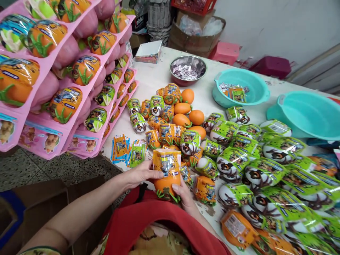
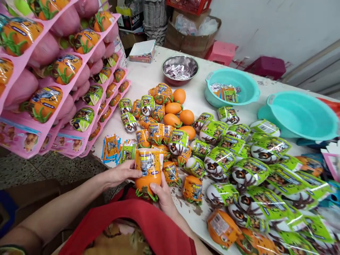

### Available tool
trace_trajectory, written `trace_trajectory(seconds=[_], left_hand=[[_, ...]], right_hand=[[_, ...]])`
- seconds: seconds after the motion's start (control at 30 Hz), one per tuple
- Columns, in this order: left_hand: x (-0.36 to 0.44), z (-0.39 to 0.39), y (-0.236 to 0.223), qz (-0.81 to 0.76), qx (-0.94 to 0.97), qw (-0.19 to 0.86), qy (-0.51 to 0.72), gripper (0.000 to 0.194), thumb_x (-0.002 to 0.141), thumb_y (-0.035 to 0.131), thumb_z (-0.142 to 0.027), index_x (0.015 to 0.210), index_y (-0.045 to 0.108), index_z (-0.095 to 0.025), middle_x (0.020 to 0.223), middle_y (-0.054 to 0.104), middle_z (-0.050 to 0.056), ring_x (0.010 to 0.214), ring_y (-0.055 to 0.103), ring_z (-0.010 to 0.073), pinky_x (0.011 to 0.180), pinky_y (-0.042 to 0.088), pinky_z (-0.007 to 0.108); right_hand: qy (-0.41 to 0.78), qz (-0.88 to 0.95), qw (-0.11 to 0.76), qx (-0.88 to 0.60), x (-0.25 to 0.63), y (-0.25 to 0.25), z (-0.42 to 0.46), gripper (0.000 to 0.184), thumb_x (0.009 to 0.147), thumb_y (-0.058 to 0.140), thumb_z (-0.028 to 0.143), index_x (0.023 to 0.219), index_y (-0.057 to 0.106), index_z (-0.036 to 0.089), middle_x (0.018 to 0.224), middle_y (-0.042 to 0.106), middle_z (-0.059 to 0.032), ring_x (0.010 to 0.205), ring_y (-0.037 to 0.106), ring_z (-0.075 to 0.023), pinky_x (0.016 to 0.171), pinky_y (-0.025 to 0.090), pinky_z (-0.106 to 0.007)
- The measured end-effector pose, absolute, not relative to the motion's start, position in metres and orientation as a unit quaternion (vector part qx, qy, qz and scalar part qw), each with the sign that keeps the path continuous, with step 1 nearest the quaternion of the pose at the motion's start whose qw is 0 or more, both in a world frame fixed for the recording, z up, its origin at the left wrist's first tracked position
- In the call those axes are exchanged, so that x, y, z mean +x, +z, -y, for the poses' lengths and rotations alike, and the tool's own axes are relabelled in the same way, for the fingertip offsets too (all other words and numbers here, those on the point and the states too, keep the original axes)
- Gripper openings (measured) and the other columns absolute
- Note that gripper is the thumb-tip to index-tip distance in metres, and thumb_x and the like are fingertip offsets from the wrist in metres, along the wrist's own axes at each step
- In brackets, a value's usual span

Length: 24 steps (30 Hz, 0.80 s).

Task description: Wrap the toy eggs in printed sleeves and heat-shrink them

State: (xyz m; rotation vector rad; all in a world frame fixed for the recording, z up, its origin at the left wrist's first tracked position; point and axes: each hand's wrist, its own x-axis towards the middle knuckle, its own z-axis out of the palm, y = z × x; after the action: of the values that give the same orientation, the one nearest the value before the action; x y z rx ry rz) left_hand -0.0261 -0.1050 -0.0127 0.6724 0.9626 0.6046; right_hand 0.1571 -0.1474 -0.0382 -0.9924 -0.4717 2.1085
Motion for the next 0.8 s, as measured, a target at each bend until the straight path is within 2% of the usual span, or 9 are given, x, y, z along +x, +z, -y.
trace_trajectory(seconds=[0.13,0.23,0.33,0.5,0.63,0.7,0.8], left_hand=[[-0.027,0.11,-0.011,-0.427,0.312,0.799,0.286,0.059,0.066,0.081,-0.031,0.12,0.062,-0.016,0.112,0.07,0.011,0.106,0.061,0.0277,0.094,0.044,0.038],[-0.028,0.117,-0.008,-0.429,0.342,0.793,0.266,0.065,0.063,0.082,-0.026,0.124,0.059,-0.019,0.115,0.069,0.008,0.108,0.06,0.0279,0.096,0.044,0.039],[-0.029,0.13,-0.009,-0.446,0.373,0.778,0.238,0.065,0.065,0.081,-0.027,0.125,0.059,-0.019,0.116,0.069,0.008,0.107,0.06,0.0287,0.096,0.044,0.04],[-0.034,0.149,-0.023,-0.448,0.338,0.798,0.219,0.065,0.067,0.08,-0.026,0.127,0.056,-0.019,0.118,0.069,0.009,0.106,0.063,0.0282,0.096,0.046,0.04],[-0.032,0.153,-0.035,-0.465,0.337,0.796,0.189,0.067,0.061,0.084,-0.027,0.123,0.06,-0.018,0.117,0.07,0.008,0.108,0.062,0.0288,0.097,0.046,0.039],[-0.029,0.152,-0.035,-0.463,0.337,0.797,0.193,0.068,0.061,0.085,-0.028,0.123,0.06,-0.017,0.118,0.069,0.008,0.108,0.063,0.0288,0.096,0.047,0.039],[-0.03,0.141,-0.036,-0.459,0.343,0.791,0.215,0.067,0.064,0.082,-0.037,0.124,0.059,-0.017,0.116,0.07,0.01,0.104,0.065,0.0285,0.091,0.05,0.039]], right_hand=[[0.816,0.216,0.373,-0.385,0.163,-0.035,0.145,0.064,0.071,0.069,0.052,0.127,0.05,0.027,0.122,0.062,-0.0078,0.113,0.057,-0.0291,0.094,0.048,-0.044],[0.819,0.273,0.339,-0.375,0.171,-0.034,0.138,0.063,0.067,0.076,0.047,0.122,0.055,0.024,0.12,0.063,-0.0092,0.111,0.059,-0.0308,0.095,0.046,-0.046],[0.812,0.316,0.29,-0.395,0.176,-0.04,0.141,0.06,0.061,0.081,0.04,0.114,0.06,0.021,0.114,0.067,-0.009,0.107,0.061,-0.0326,0.095,0.046,-0.047],[0.778,0.332,0.263,-0.464,0.173,-0.049,0.157,0.049,0.055,0.083,0.036,0.098,0.064,0.022,0.106,0.071,-0.0054,0.1,0.064,-0.0329,0.091,0.049,-0.046],[0.79,0.289,0.242,-0.484,0.172,-0.05,0.157,0.057,0.045,0.086,0.033,0.096,0.065,0.022,0.096,0.074,-0.0049,0.097,0.066,-0.0339,0.089,0.051,-0.046],[0.794,0.287,0.241,-0.478,0.173,-0.05,0.153,0.06,0.044,0.088,0.034,0.099,0.065,0.022,0.099,0.073,-0.0056,0.099,0.065,-0.0337,0.092,0.05,-0.046],[0.805,0.288,0.25,-0.455,0.178,-0.051,0.143,0.058,0.051,0.086,0.039,0.103,0.066,0.02,0.107,0.071,-0.0087,0.102,0.064,-0.0334,0.095,0.047,-0.049]])
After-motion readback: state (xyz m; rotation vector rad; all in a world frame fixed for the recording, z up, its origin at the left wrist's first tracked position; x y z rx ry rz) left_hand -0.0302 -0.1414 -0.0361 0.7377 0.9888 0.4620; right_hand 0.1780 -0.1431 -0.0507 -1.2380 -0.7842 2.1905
